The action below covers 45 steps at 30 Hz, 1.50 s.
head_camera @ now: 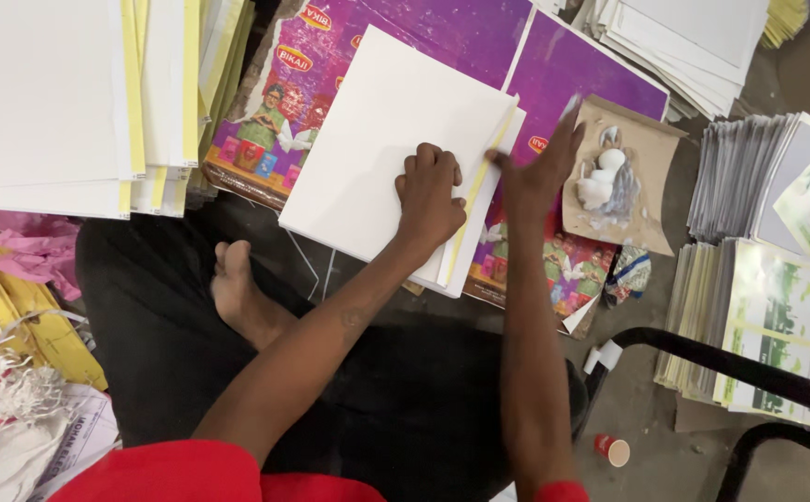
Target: The person applies glue to the spine of a white paper sheet and presses it onto a stack. The person repeats this process with multiple sheets, stacking them on top of each other.
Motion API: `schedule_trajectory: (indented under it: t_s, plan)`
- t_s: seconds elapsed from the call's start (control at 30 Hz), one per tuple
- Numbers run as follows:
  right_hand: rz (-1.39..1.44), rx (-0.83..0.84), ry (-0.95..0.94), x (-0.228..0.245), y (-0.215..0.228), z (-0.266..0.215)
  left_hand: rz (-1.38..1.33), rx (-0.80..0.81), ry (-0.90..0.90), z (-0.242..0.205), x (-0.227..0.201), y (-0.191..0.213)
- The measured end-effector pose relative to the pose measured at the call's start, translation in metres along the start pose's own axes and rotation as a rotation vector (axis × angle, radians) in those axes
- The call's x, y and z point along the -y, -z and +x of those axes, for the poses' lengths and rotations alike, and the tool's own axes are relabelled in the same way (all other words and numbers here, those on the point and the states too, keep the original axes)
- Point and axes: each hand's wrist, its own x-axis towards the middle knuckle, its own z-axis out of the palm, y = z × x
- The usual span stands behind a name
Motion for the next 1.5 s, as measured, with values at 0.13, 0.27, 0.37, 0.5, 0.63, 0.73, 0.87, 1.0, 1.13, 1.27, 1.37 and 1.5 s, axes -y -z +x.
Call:
schedule_trajectory:
  t_s: [0.13, 0.27, 0.37, 0.5, 0.63, 0.73, 0.87, 1.0, 1.13, 1.27, 1.37, 1.5]
  plan:
    - [-0.162, 0.024, -0.038, -0.015, -0.023, 0.056, -0.025, 0.011, -0.018, -0.003, -0.003, 0.004]
    - [-0.234, 0.065, -0.017, -0.022, -0.031, 0.085, -0.014, 0.024, 0.003, -0.002, -0.006, 0.006]
    - [-0.263, 0.091, -0.047, -0.019, -0.030, 0.083, 0.008, 0.023, 0.002, -0.001, -0.005, 0.004]
    - [-0.238, 0.105, -0.007, 0.000, -0.015, 0.055, 0.016, 0.008, -0.001, -0.001, -0.004, 0.001]
    - [-0.237, 0.140, 0.032, 0.018, 0.013, 0.004, 0.035, -0.003, -0.013, -0.001, -0.001, -0.001]
    - [-0.209, 0.128, 0.098, 0.033, 0.028, -0.046, -0.026, -0.021, -0.005, 0.000, -0.001, -0.003]
    - [-0.146, 0.137, 0.014, 0.052, 0.047, -0.090, 0.017, -0.040, -0.013, 0.001, 0.005, -0.009]
    - [-0.076, 0.122, -0.003, 0.076, 0.066, -0.122, 0.039, -0.069, -0.032, 0.003, 0.010, -0.017]
    - [-0.042, 0.114, -0.082, 0.096, 0.074, -0.159, 0.044, -0.075, -0.039, 0.005, 0.018, -0.025]
    - [-0.105, 0.056, 0.032, 0.100, 0.077, -0.175, 0.036, -0.092, -0.063, 0.008, 0.032, -0.038]
    - [-0.107, 0.088, 0.055, 0.103, 0.080, -0.178, 0.040, -0.065, -0.064, 0.015, 0.041, -0.044]
    - [0.217, 0.070, -0.007, 0.115, 0.090, -0.185, 0.061, -0.176, -0.114, 0.027, 0.054, -0.014]
